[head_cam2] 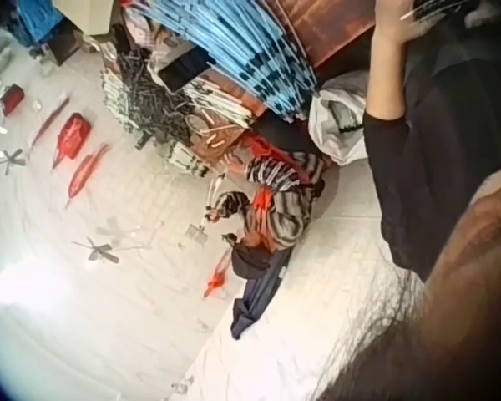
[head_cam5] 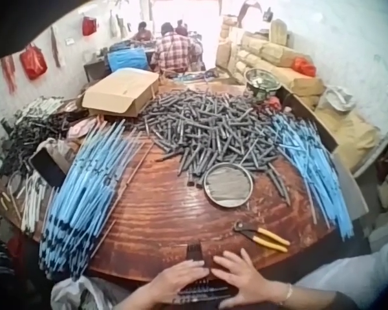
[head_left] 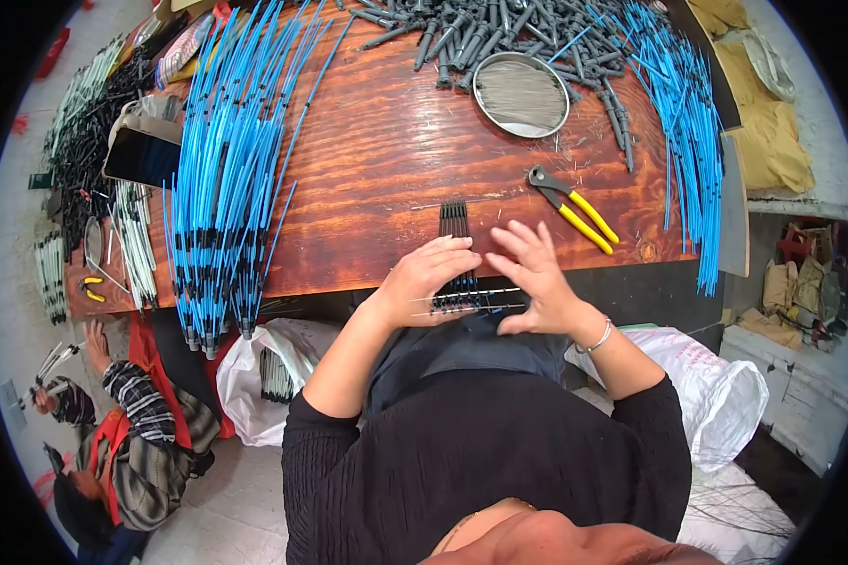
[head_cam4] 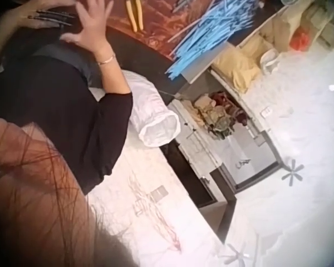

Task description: Manually assembling blue wires into a connector using pliers at a production workbench.

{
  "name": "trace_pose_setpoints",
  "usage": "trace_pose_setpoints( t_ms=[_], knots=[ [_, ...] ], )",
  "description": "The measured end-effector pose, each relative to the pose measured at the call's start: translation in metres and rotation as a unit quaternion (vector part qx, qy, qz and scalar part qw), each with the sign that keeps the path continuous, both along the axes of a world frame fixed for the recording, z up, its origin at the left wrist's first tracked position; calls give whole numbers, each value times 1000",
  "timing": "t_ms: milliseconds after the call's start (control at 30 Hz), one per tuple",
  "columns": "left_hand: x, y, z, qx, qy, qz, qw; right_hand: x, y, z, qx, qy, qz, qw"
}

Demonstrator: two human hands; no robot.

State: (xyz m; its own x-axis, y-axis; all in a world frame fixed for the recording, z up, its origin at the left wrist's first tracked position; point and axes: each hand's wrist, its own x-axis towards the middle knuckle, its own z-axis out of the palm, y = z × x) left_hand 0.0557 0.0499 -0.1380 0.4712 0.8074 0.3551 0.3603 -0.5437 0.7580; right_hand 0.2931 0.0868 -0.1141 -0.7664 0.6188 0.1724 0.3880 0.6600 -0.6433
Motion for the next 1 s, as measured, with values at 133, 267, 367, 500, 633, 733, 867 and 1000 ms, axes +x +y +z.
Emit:
trace_pose_setpoints(
  t_ms=[133,267,367,500,633,733,867,1000],
  knots=[
    [4,-3,1,0,-20,-3,1000,-31,-21,0,-99,97,2,990],
    [10,-23,4,-95,-68,12,993,-56,-45,2,-187,200,-40,961],
    [18,-36,17,-94,-86,27,992,-62,-60,11,-177,228,-60,956],
    [25,-51,46,4,-68,26,997,-51,-73,44,-149,276,-58,948],
    [37,-70,74,-17,-71,7,997,-36,-81,117,-202,312,68,926],
    [51,-91,63,-112,-158,-16,981,-34,-88,129,-143,314,81,935],
    [60,-105,25,-140,-223,61,963,-36,-107,55,-365,365,-18,856],
    [57,-120,37,-194,-215,95,952,-37,-111,60,-354,330,-21,875]
  ],
)
